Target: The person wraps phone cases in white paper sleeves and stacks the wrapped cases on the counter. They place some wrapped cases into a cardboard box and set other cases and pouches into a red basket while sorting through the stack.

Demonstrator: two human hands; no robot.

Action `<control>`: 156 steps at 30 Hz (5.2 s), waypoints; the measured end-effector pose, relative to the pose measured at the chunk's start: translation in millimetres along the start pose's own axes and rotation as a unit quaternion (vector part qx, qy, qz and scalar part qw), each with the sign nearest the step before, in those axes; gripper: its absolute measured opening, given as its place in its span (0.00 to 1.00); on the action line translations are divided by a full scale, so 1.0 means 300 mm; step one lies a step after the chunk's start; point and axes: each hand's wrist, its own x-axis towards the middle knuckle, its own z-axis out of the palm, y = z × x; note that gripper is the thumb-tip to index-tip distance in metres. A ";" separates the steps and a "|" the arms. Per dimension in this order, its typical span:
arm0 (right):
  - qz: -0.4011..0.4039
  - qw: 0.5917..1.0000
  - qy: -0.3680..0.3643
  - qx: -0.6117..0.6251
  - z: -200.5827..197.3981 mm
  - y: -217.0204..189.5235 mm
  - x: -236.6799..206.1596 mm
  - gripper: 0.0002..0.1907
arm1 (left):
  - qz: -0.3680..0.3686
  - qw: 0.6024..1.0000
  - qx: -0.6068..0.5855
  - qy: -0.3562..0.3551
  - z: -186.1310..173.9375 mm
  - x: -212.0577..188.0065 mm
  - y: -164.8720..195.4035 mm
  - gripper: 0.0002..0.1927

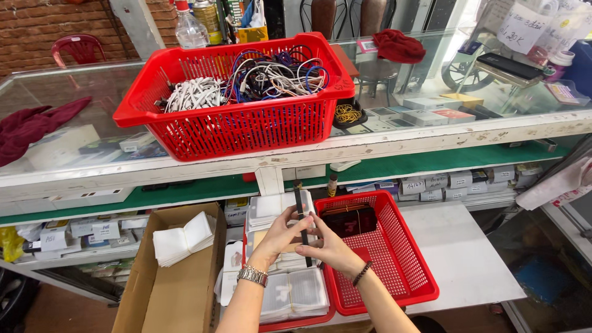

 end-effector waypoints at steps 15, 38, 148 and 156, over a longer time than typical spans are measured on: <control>-0.001 0.987 0.137 0.083 -0.064 0.066 0.002 0.55 | -0.031 0.998 0.055 -0.030 0.046 0.005 -0.122 0.46; 0.176 0.785 0.418 0.423 -0.126 0.097 0.216 0.29 | 0.094 0.951 -0.038 0.292 -0.251 -0.095 -0.228 0.21; 0.062 0.942 0.050 0.325 -0.184 0.034 0.110 0.40 | 0.054 0.779 0.608 -0.145 -0.033 -0.255 -0.164 0.54; 0.068 0.959 -0.031 0.272 -0.206 0.051 0.132 0.43 | 0.017 0.806 0.588 -0.070 -0.061 -0.163 -0.087 0.56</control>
